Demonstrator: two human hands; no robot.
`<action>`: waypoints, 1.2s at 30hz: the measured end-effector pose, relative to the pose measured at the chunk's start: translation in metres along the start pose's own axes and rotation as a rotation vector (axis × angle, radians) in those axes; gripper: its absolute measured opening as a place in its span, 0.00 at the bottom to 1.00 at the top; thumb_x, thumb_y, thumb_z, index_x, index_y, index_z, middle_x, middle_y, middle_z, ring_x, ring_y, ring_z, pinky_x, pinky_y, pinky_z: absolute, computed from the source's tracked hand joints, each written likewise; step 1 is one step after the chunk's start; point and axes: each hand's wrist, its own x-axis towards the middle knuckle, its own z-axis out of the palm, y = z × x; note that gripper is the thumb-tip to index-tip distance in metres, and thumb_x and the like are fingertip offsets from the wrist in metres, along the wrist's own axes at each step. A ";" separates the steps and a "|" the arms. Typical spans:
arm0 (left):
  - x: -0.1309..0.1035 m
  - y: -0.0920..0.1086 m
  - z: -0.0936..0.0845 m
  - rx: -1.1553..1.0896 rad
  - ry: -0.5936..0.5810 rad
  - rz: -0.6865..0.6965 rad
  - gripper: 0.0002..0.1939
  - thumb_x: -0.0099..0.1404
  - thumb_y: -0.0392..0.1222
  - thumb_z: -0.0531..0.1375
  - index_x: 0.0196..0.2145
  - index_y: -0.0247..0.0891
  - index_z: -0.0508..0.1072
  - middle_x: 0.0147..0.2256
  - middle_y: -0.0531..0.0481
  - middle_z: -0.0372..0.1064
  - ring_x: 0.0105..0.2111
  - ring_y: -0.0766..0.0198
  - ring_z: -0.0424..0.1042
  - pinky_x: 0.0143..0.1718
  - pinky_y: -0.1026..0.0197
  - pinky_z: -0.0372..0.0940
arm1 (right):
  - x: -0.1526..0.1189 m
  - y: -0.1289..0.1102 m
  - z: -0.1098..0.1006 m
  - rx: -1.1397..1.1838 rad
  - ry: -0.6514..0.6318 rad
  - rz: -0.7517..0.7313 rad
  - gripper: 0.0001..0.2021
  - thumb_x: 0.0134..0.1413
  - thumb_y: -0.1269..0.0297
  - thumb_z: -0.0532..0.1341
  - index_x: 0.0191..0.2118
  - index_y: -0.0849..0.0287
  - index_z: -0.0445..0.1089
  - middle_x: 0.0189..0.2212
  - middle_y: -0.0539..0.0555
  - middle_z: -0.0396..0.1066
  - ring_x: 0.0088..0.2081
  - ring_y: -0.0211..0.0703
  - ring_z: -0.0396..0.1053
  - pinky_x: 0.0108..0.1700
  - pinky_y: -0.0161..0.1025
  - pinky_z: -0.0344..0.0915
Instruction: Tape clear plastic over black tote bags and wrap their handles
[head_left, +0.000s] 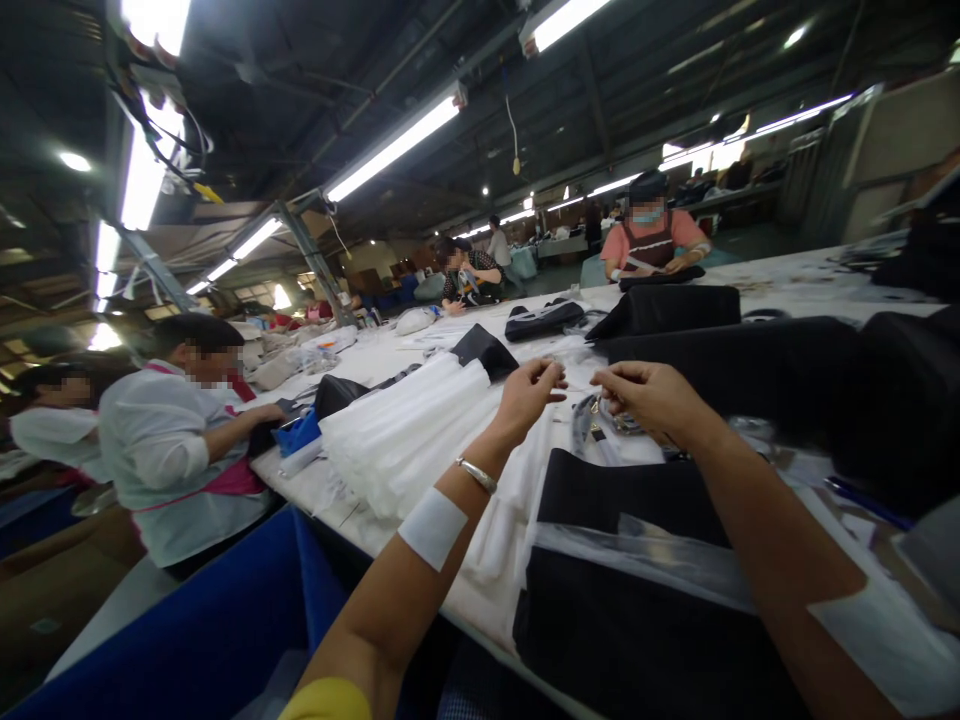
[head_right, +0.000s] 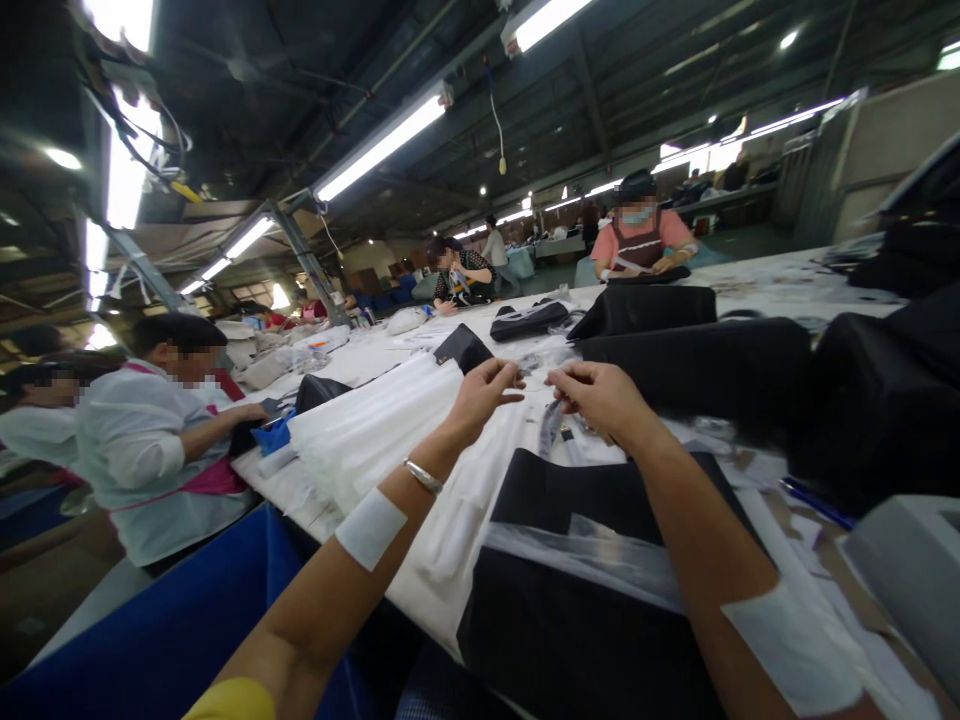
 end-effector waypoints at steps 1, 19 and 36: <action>0.002 -0.017 0.000 0.103 -0.006 -0.116 0.09 0.64 0.45 0.61 0.32 0.37 0.72 0.30 0.51 0.69 0.31 0.67 0.70 0.36 0.64 0.67 | 0.005 0.008 -0.005 -0.134 0.041 0.009 0.17 0.52 0.49 0.63 0.33 0.61 0.75 0.24 0.53 0.73 0.23 0.38 0.68 0.24 0.33 0.59; 0.017 -0.115 0.005 -0.110 -0.462 -0.380 0.28 0.47 0.45 0.73 0.46 0.34 0.77 0.37 0.44 0.77 0.36 0.59 0.75 0.46 0.57 0.65 | 0.018 0.081 0.024 -0.384 -0.346 0.357 0.11 0.46 0.63 0.66 0.19 0.61 0.73 0.17 0.55 0.72 0.16 0.35 0.62 0.18 0.32 0.57; 0.016 -0.102 -0.038 0.029 -0.359 -0.399 0.16 0.48 0.46 0.73 0.29 0.31 0.79 0.26 0.50 0.71 0.28 0.68 0.66 0.37 0.62 0.61 | 0.019 0.074 0.019 -0.295 -0.343 0.360 0.12 0.53 0.63 0.61 0.21 0.61 0.68 0.16 0.51 0.67 0.15 0.33 0.60 0.17 0.30 0.58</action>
